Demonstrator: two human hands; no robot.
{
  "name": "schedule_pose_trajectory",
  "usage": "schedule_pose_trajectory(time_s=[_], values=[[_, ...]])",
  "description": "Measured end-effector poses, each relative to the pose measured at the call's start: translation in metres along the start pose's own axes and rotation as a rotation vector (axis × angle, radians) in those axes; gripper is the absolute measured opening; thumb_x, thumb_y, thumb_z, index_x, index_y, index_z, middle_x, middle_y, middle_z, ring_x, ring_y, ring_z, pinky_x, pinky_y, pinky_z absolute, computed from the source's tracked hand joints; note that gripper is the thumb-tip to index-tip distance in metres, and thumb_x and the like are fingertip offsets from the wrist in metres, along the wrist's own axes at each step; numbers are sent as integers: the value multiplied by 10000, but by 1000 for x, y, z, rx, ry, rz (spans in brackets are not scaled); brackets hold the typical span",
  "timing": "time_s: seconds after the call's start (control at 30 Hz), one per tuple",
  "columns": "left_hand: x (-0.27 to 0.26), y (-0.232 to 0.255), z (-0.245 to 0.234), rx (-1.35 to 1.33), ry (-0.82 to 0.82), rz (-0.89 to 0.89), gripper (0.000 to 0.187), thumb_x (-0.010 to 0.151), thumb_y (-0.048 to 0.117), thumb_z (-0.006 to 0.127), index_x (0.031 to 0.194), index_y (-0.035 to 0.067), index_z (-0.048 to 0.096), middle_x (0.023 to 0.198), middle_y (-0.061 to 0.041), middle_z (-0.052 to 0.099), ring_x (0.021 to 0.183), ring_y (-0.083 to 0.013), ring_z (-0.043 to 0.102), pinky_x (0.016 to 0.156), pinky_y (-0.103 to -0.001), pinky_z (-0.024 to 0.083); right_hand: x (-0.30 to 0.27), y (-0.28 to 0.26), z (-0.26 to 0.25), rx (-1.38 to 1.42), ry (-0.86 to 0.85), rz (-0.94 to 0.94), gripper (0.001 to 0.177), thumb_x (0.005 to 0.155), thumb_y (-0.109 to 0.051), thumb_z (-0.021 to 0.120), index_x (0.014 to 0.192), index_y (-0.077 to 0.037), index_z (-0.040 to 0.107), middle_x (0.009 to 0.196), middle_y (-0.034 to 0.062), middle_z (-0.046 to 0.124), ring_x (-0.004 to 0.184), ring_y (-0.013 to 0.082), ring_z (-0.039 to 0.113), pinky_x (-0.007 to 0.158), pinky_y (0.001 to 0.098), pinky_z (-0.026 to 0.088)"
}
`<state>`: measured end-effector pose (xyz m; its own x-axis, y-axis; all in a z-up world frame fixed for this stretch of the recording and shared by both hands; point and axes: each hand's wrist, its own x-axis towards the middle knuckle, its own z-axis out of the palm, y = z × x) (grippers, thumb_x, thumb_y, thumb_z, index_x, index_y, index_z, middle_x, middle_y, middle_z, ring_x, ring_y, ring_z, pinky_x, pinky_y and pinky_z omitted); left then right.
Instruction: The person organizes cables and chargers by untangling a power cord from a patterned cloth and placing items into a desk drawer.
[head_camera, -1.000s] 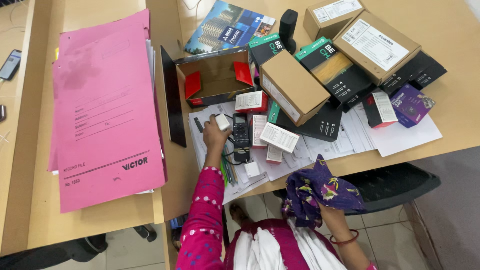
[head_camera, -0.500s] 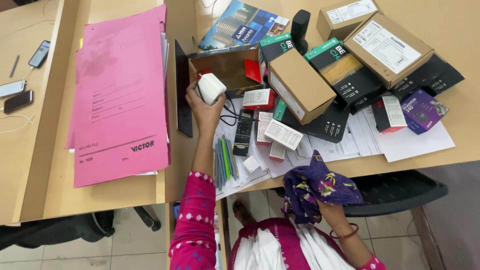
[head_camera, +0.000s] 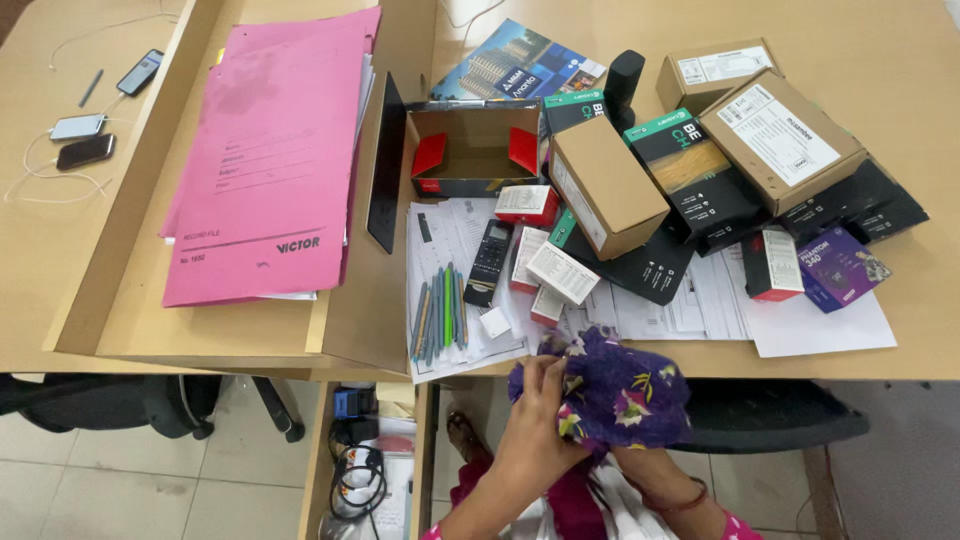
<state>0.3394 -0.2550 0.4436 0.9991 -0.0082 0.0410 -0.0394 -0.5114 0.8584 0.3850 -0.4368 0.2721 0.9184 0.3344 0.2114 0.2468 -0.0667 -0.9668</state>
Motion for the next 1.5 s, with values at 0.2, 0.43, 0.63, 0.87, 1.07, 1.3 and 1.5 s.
schedule_pose_trajectory(time_s=[0.2, 0.43, 0.63, 0.87, 1.07, 1.3, 1.5], values=[[-31, -12, -35, -233, -76, -123, 441, 879, 108, 744, 1297, 31, 626, 1133, -133, 660, 863, -248, 714, 675, -323, 590, -16, -15, 9, 333, -68, 189, 576, 885, -100, 720, 1419, -34, 516, 1349, 115, 616, 1221, 246, 584, 1055, 389, 472], [-72, -60, -52, -62, -143, -475, 386, 1012, 224, 493, 1359, 82, 587, 888, -178, 773, 708, -316, 784, 605, -365, 584, -45, 40, -1, 338, 100, 332, 512, 860, -99, 754, 1343, -40, 597, 1262, 116, 659, 1142, 249, 612, 1002, 403, 501], [-111, -102, -50, 153, -54, 23, 744, 1009, 369, 686, 1542, -33, 359, 1506, -315, 478, 1370, -472, 451, 1082, -500, 384, -45, 8, 25, 24, 39, 33, 452, 838, -93, 767, 1273, -60, 649, 1219, 117, 679, 1124, 251, 629, 998, 395, 503], [-118, -121, -7, -1027, -80, -257, 728, 899, 262, 743, 1514, -6, 459, 1346, -114, 610, 1281, -242, 557, 1109, -368, 443, -60, -9, 117, -282, -31, -107, 378, 849, -92, 749, 1221, -100, 687, 1187, 86, 715, 1117, 218, 663, 1003, 369, 505], [-135, -135, -7, -1294, 60, -371, 693, 814, 133, 675, 1467, 82, 450, 1265, -94, 645, 1182, -197, 629, 1037, -316, 503, -76, -12, 121, 163, 125, 149, 382, 870, -117, 721, 1249, -98, 675, 1251, 101, 686, 1189, 243, 627, 1048, 390, 473], [-126, -175, -29, -1335, 305, -569, 527, 808, 266, 680, 1281, 108, 510, 1221, -71, 671, 1147, -192, 665, 1016, -406, 578, -79, -19, 100, 264, 338, 154, 391, 895, -147, 687, 1281, -96, 661, 1325, 119, 652, 1273, 272, 584, 1101, 413, 436], [-130, -239, 13, -1639, 137, -593, 622, 922, 470, 627, 1374, 62, 496, 1270, -116, 619, 1147, -272, 628, 1010, -437, 501, -95, -7, 205, -423, -180, -87, 399, 912, -168, 664, 1304, -94, 651, 1377, 131, 628, 1333, 293, 554, 1139, 430, 410]])
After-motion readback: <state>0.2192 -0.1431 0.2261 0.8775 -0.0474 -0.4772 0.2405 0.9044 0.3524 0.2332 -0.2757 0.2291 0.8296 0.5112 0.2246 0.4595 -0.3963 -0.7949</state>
